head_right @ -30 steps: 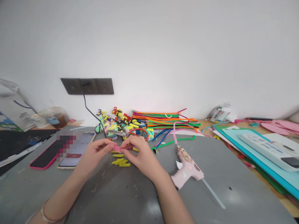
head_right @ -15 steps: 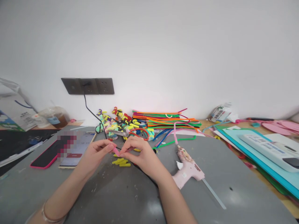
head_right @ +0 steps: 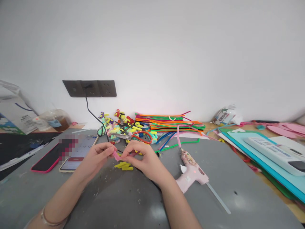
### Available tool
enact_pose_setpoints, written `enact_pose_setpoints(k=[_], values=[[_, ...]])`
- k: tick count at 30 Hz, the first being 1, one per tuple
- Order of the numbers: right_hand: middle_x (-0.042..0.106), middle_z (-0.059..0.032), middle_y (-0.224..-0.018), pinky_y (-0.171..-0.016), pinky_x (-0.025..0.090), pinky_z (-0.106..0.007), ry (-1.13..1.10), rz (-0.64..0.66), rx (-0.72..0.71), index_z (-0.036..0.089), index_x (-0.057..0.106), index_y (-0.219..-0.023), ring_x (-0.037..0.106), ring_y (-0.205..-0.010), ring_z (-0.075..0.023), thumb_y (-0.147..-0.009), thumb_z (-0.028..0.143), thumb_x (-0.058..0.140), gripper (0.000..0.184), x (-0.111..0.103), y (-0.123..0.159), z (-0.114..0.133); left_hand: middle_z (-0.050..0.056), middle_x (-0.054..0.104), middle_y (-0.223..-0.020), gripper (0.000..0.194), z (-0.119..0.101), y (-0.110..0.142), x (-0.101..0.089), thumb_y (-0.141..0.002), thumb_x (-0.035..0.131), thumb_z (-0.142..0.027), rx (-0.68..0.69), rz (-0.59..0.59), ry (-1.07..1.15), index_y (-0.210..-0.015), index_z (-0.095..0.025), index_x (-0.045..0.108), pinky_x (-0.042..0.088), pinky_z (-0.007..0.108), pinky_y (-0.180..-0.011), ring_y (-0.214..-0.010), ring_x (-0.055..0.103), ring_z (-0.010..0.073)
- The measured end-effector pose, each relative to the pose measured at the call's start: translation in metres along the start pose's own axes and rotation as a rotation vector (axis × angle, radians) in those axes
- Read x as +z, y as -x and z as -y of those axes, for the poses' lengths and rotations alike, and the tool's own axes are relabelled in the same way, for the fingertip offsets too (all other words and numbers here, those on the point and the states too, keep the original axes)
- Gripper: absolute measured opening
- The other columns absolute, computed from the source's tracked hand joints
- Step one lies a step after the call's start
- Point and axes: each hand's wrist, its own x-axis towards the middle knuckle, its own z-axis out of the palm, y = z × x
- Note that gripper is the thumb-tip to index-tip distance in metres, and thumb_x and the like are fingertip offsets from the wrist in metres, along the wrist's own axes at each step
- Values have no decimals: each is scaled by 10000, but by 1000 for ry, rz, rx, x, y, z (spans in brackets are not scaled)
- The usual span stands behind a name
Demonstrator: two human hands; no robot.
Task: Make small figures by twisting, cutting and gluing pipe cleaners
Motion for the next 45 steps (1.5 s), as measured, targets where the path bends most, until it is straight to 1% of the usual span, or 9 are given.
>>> enact_pose_setpoints(k=[4,18,21,23,26,28,30,37,45], values=[[648,-26,-828,-727,449,-265,-25,53,2,193,697,-787,591,-795,-160,-908,282,703,151,0,1,0,5,709,-623,386,-2,2,4,-570,911,-526,-52,13,38,-647,-171,781,448,194,-623,-610,561,103],[646,-26,-821,-774,457,-290,1,139,-85,199,683,-782,582,-806,-164,-927,199,674,145,0,2,1,11,664,-597,388,0,3,6,-561,931,-480,-146,90,145,-629,-137,760,453,198,-606,-592,558,98],[663,-37,-863,-850,462,-325,106,62,-161,212,687,-814,610,-870,-182,-932,196,667,121,0,1,-2,2,658,-593,395,0,1,5,-559,928,-492,-94,25,111,-634,-141,762,445,183,-597,-586,538,87],[671,-64,-1016,-944,445,-363,206,-32,-202,226,695,-900,614,-1022,-212,-925,194,669,48,-1,0,-5,-3,666,-596,389,1,0,4,-577,915,-501,-37,-46,79,-657,-151,766,439,172,-584,-580,533,83],[638,-90,-1199,-1032,406,-405,313,-287,-236,242,670,-1033,570,-1185,-242,-914,187,655,131,-4,-2,-12,1,708,-631,341,2,-1,1,-651,876,-493,80,-161,-29,-720,-174,775,459,166,-591,-596,578,92],[665,-79,-1117,-984,439,-386,308,-468,-207,242,653,-1035,606,-1115,-233,-920,208,632,122,-5,-2,-16,12,744,-685,271,2,-1,0,-723,838,-445,155,-195,-122,-759,-184,773,497,178,-635,-642,636,112],[692,-57,-990,-878,483,-348,248,-543,-115,235,653,-984,648,-969,-216,-922,261,626,73,-5,-3,-20,22,768,-722,207,1,-1,-1,-769,803,-392,208,-192,-200,-779,-188,768,525,194,-657,-680,681,135],[718,-44,-826,-753,496,-309,26,-306,159,196,711,-847,643,-793,-197,-872,415,650,229,1,-6,-19,43,802,-776,97,2,1,4,-779,749,-280,277,-112,-365,-761,-186,763,581,233,-678,-728,755,191],[658,-20,-774,-698,455,-287,-26,-198,203,183,665,-794,580,-735,-165,-822,394,702,217,-1,-6,-17,76,810,-795,139,-3,3,6,-788,751,-313,180,-39,-319,-762,-177,765,597,279,-745,-779,767,227]])
